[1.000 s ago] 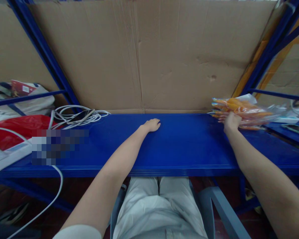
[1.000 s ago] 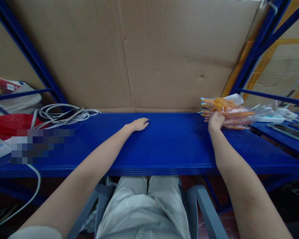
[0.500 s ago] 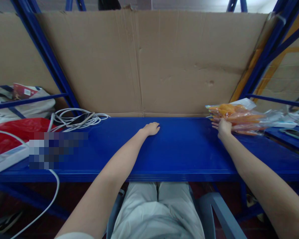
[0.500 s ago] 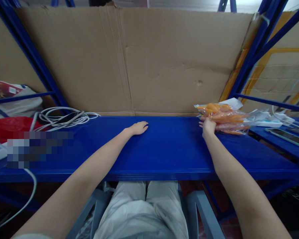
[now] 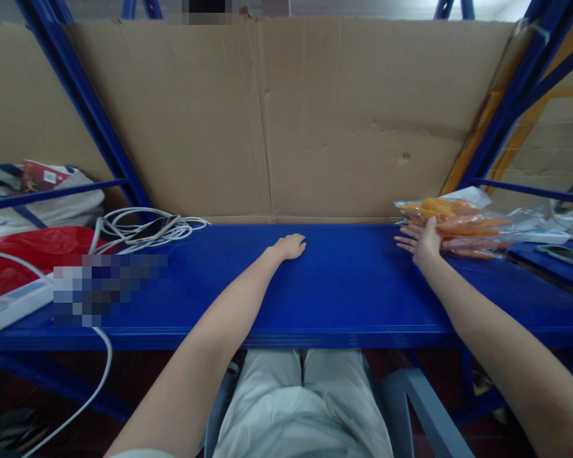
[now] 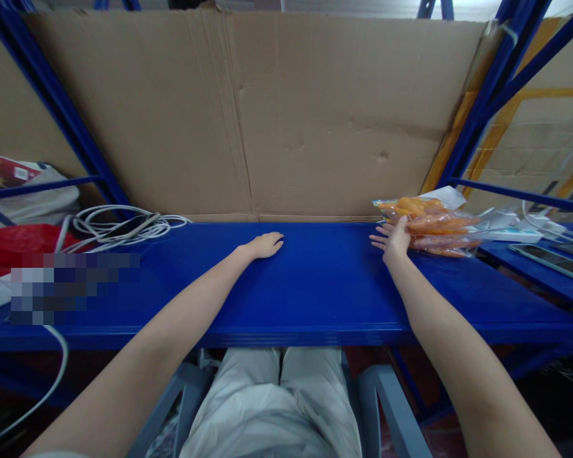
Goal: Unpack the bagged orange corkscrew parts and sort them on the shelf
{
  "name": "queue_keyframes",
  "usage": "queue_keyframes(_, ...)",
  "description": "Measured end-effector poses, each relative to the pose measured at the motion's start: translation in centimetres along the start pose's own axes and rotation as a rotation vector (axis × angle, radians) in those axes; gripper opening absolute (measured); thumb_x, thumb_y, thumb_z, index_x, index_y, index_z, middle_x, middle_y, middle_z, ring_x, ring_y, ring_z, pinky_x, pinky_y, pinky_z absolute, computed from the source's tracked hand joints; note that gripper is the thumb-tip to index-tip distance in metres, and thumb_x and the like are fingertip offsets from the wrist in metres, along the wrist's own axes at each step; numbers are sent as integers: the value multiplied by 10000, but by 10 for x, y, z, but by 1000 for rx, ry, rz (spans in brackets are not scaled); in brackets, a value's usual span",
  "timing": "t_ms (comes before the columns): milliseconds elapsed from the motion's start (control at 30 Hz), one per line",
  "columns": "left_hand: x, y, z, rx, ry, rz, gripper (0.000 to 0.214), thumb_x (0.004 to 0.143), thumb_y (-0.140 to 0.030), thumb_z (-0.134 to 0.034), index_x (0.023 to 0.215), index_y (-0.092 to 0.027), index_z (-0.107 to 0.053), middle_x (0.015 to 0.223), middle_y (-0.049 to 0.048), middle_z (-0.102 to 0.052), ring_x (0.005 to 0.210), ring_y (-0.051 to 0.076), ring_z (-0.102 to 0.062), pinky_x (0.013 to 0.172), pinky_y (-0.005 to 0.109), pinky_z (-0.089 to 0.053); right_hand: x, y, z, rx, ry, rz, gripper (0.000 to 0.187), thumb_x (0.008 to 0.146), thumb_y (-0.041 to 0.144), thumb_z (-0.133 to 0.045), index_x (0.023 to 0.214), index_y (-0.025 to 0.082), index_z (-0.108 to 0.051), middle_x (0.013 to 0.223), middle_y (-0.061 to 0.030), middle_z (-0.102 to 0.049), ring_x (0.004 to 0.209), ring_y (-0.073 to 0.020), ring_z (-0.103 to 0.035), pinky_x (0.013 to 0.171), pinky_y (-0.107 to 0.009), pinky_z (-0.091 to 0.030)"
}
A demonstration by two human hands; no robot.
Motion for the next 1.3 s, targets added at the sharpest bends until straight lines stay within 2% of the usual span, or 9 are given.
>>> queue_keyframes(167, 2, 2, -2, -7, -7, -2, 556, 1034, -351, -302, 1538, -150, -423, 1624, 112, -402, 1478, 243, -412, 1188, 368, -364, -12, 1, -8, 80, 32, 34, 612, 1058, 485, -132, 1490, 246, -493, 1295, -142, -687, 756, -181, -743, 606, -304, -591)
queue_keyframes(300, 1, 1, -1, -9, -6, 4, 555, 1034, -350, -307, 1538, -148, -423, 1624, 117, -401, 1478, 245, -413, 1183, 371, -370, -19, 2, -14, 146, 43, 15, 602, 1052, 495, -112, 1525, 287, -421, 1471, -157, -557, 842, -195, -752, 664, -347, -609)
queue_keyframes(400, -1, -1, 1, -13, -6, 10, 550, 1035, -340, -311, 1534, -142, -429, 1624, 122, -400, 1479, 250, -412, 1181, 377, -375, -19, 7, -16, 161, 112, 68, 570, 1048, 488, -146, 1451, 284, -494, 1453, -156, -568, 846, -206, -749, 680, -373, -614)
queue_keyframes(500, -3, -2, 2, -14, 1, 12, 553, 1036, -330, -309, 1538, -128, -421, 1628, 130, -388, 1479, 253, -411, 1184, 378, -371, -18, 11, -16, 171, 167, 102, 497, 1052, 449, -184, 1329, 274, -557, 1366, -128, -632, 776, -186, -737, 627, -339, -602)
queue_keyframes(667, -1, 0, 1, 1, -1, -1, 548, 1033, -332, -313, 1532, -139, -430, 1623, 122, -401, 1473, 249, -419, 1183, 373, -369, -14, 11, -12, 239, 64, 85, 426, 1059, 365, -181, 1186, 237, -567, 1402, -120, -592, 715, -134, -711, 545, -252, -551)
queue_keyframes(833, 2, 0, -1, -7, -9, -3, 553, 1030, -333, -318, 1528, -121, -435, 1615, 139, -409, 1472, 257, -421, 1186, 375, -364, -12, 11, -8, 270, 20, 17, 389, 1062, 395, -214, 1212, 252, -544, 1198, -100, -679, 667, -144, -688, 527, -263, -548)
queue_keyframes(1033, 2, 1, -1, 0, 1, -6, 552, 1032, -339, -301, 1535, -146, -425, 1623, 116, -404, 1482, 250, -406, 1195, 386, -354, -7, 20, 0, 296, -31, -15, 478, 1065, 507, -199, 1223, 224, -549, 931, -74, -713, 562, -145, -638, 472, -259, -526)
queue_keyframes(1167, 3, 2, -2, -4, -4, -15, 555, 1026, -348, -307, 1528, -145, -431, 1618, 122, -411, 1477, 256, -412, 1194, 392, -356, -1, 20, 5, 269, -36, -41, 582, 1068, 505, -130, 1177, 177, -598, 841, -75, -719, 493, -142, -609, 427, -258, -506)
queue_keyframes(1300, 3, 2, -2, -8, -10, -20, 557, 1021, -349, -301, 1527, -155, -432, 1616, 116, -415, 1470, 253, -423, 1192, 396, -362, 8, 19, 7, 210, -8, 6, 561, 1073, 443, -137, 1122, 168, -623, 710, -46, -700, 396, -140, -570, 360, -254, -471)
Point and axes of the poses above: each hand's wrist, its own x-axis towards the middle knuckle, its own z-axis out of the back of the hand, y = z × x, the point moved 3 cm from there along x, towards the middle knuckle
